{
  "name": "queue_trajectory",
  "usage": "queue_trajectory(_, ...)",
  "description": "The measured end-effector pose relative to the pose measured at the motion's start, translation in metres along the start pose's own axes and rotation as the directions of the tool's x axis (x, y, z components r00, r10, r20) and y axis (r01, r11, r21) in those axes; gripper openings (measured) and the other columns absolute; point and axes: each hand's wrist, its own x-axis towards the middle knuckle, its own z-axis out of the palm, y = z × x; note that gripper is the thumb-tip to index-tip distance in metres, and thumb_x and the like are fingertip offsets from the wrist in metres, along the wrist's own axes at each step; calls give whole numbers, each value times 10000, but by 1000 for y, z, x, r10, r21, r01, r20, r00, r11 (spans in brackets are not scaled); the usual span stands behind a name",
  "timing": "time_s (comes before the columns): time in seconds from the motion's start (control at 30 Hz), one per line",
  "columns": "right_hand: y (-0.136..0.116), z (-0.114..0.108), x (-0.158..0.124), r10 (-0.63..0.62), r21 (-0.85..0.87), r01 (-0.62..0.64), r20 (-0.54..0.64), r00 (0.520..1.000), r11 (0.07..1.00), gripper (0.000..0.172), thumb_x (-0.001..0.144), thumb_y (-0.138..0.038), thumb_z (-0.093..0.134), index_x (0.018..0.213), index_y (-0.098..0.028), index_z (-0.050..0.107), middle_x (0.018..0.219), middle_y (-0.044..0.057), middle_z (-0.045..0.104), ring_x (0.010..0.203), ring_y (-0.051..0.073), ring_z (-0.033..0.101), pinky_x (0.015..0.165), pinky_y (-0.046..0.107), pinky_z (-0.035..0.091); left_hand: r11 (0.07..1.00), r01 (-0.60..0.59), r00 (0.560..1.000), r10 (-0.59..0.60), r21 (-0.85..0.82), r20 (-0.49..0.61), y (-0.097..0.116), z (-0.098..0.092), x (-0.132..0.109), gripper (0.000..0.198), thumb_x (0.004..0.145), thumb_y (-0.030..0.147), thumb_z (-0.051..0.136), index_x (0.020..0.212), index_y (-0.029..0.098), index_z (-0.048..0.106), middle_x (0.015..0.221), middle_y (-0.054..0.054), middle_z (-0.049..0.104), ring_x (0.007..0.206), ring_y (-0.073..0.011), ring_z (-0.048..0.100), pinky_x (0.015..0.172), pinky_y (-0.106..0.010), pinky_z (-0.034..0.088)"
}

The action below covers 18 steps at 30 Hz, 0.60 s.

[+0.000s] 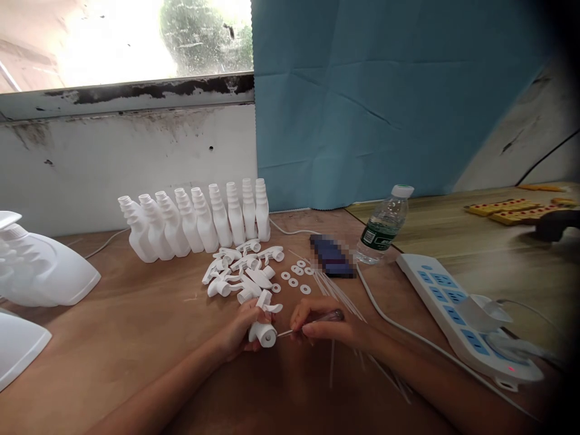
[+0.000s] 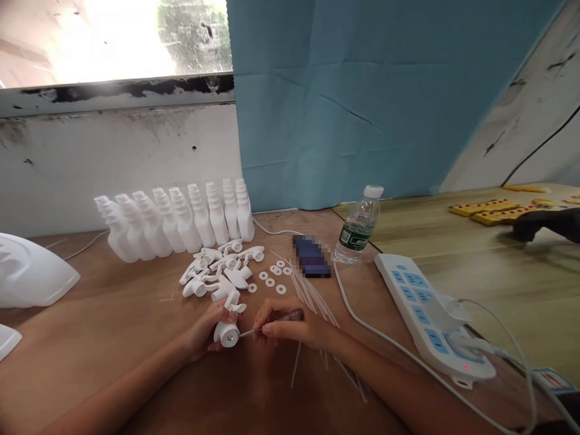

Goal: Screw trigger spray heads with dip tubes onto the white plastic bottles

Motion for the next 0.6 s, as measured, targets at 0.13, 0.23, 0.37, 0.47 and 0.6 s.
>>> queue_trajectory(0.13, -6, 7, 1, -216, -331, 231, 83, 973, 915, 199, 922, -250, 548, 1083, -161, 625, 1119, 121, 631, 1035, 212, 629, 844, 357, 534, 999, 6, 1000, -6, -44, 0, 2, -1, 1, 250, 646, 371, 632, 748, 168, 526, 470, 38, 503, 295, -64, 350, 310, -170, 131)
queue_trajectory(0.23, -6, 7, 4, -428, -668, 496, 282, 859, 555, 367, 931, -180, 521, 1298, -170, 536, 1410, 166, 483, 1280, 247, 489, 1031, 421, 441, 996, 15, 1000, -14, -91, 15, 2, -2, 4, 276, 678, 429, 592, 733, 172, 508, 404, 38, 461, 289, -59, 302, 326, -173, 146)
queue_trajectory(0.37, 6, 1, 12, -460, -775, 610, 487, 743, 166, 391, 962, -176, 514, 1351, -147, 486, 1408, 180, 527, 1276, 234, 499, 1013, 400, 453, 990, 10, 1000, -7, -137, 24, 2, -2, 5, 293, 746, 458, 558, 844, 185, 513, 393, 51, 469, 293, -54, 267, 357, -165, 174)
queue_trajectory(0.47, 11, 0, 14, -444, -775, 607, 488, 751, 175, 378, 952, -171, 525, 1328, -134, 504, 1400, 180, 540, 1240, 233, 532, 976, 404, 468, 988, 4, 1000, 1, -153, 30, 2, -2, 4, 308, 769, 461, 572, 902, 189, 516, 421, 48, 501, 306, -58, 294, 367, -163, 200)
queue_trajectory(0.6, 4, 6, 5, -454, -716, 520, 311, 835, 466, 381, 946, -157, 486, 1323, -181, 537, 1410, 153, 540, 1180, 214, 587, 973, 382, 471, 990, -53, 999, 53, -134, -2, 0, 0, 3, 343, 786, 465, 607, 945, 173, 523, 469, 35, 545, 332, -73, 367, 377, -174, 257)
